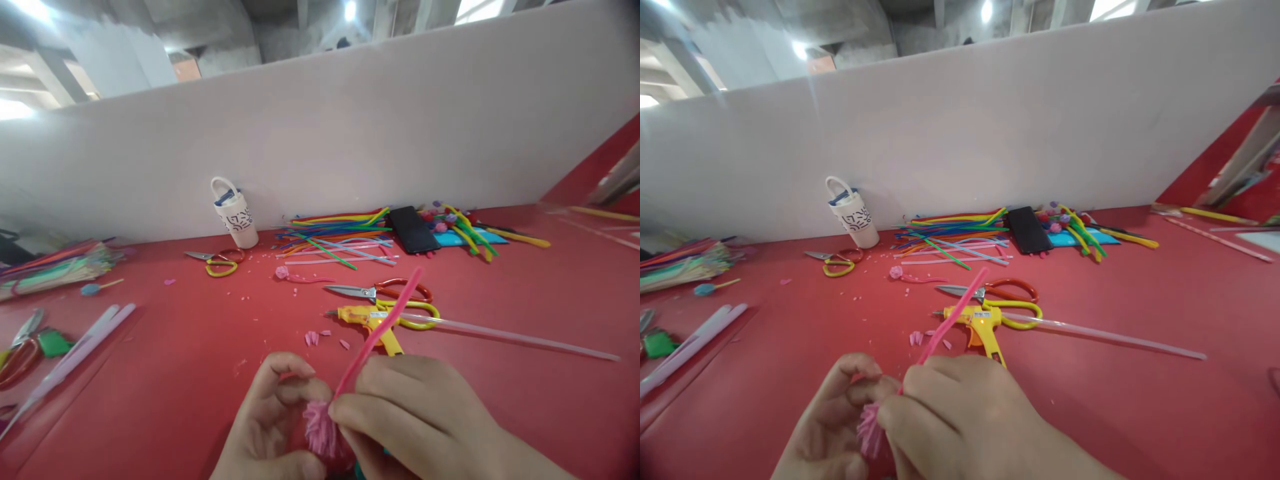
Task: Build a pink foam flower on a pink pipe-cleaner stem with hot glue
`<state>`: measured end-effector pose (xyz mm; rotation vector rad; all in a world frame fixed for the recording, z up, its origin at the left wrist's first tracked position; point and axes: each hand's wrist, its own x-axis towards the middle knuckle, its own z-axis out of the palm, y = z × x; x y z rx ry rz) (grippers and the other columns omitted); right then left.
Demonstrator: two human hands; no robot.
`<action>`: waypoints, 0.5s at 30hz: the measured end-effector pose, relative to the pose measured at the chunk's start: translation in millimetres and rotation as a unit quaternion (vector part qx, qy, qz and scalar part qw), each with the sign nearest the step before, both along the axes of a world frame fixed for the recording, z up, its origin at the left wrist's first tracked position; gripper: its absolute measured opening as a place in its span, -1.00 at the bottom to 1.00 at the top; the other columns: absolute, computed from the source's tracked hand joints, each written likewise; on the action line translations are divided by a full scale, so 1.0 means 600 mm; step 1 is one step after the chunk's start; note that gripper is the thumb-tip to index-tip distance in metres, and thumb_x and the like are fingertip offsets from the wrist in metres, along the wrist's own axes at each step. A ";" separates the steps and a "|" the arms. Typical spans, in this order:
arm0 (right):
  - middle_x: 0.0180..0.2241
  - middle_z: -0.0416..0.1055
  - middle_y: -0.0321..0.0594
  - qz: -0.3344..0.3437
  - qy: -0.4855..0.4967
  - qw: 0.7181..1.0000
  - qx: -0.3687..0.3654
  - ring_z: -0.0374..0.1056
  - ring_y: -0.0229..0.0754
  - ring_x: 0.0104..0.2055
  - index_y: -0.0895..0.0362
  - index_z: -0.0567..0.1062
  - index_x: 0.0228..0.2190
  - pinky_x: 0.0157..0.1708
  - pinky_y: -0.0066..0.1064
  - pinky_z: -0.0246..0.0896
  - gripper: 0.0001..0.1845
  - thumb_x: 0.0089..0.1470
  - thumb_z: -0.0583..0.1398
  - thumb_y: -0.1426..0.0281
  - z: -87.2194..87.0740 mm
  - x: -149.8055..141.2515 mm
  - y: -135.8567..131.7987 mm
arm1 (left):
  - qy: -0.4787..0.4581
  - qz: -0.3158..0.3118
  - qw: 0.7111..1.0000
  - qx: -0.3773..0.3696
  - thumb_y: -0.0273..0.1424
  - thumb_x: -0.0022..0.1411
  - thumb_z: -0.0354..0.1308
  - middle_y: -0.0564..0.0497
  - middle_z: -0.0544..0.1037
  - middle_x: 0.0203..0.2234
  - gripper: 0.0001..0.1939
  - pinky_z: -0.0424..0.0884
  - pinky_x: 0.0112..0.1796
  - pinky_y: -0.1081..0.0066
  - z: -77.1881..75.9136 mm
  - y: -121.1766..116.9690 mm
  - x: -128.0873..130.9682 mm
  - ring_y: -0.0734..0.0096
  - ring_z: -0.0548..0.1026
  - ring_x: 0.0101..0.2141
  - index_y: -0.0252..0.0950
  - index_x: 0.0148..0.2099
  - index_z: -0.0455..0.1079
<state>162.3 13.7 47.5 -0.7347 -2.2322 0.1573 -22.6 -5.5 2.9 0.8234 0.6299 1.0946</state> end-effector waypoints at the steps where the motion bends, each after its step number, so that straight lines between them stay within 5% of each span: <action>1: -0.54 0.44 -0.29 0.003 -0.002 1.000 -0.019 0.38 -0.26 -0.49 0.08 0.46 -0.38 -0.45 -0.45 0.28 -0.81 0.07 0.08 0.54 0.002 0.001 0.002 | 0.012 0.007 1.000 0.002 -0.39 -0.12 0.39 0.07 0.51 -0.30 -0.53 0.35 -0.31 0.46 -0.001 -0.001 -0.001 0.43 0.47 -0.30 -0.07 -0.13 0.32; 9: -0.71 0.30 -0.45 -0.039 0.086 0.956 -0.279 0.19 -0.38 -0.71 0.06 0.47 -0.43 -0.73 -0.62 0.07 -0.79 -0.03 0.08 0.56 0.012 -0.004 0.024 | 0.126 0.079 0.988 0.048 -0.36 -0.16 0.40 0.02 0.51 -0.24 -0.57 0.30 -0.10 0.36 -0.011 -0.010 -0.005 0.27 0.45 -0.15 -0.07 -0.16 0.46; 12: -0.73 0.24 -0.47 -0.025 0.099 0.915 -0.391 0.14 -0.38 -0.73 0.05 0.49 -0.38 -0.77 -0.62 0.00 -0.77 -0.05 0.09 0.53 0.014 -0.009 0.026 | 0.149 0.083 0.983 0.073 -0.37 -0.14 0.39 0.04 0.53 -0.24 -0.58 0.32 -0.10 0.42 -0.011 -0.012 -0.004 0.30 0.45 -0.15 -0.05 -0.15 0.47; 15: -0.78 0.13 -0.51 -0.009 0.094 0.846 -0.525 0.05 -0.39 -0.79 0.05 0.49 -0.36 -0.83 -0.62 -0.09 -0.73 -0.06 0.06 0.53 0.017 -0.015 0.023 | 0.190 0.093 0.970 0.122 -0.39 -0.09 0.35 0.06 0.56 -0.23 -0.59 0.32 -0.10 0.49 -0.010 -0.010 -0.003 0.36 0.46 -0.15 -0.01 -0.12 0.47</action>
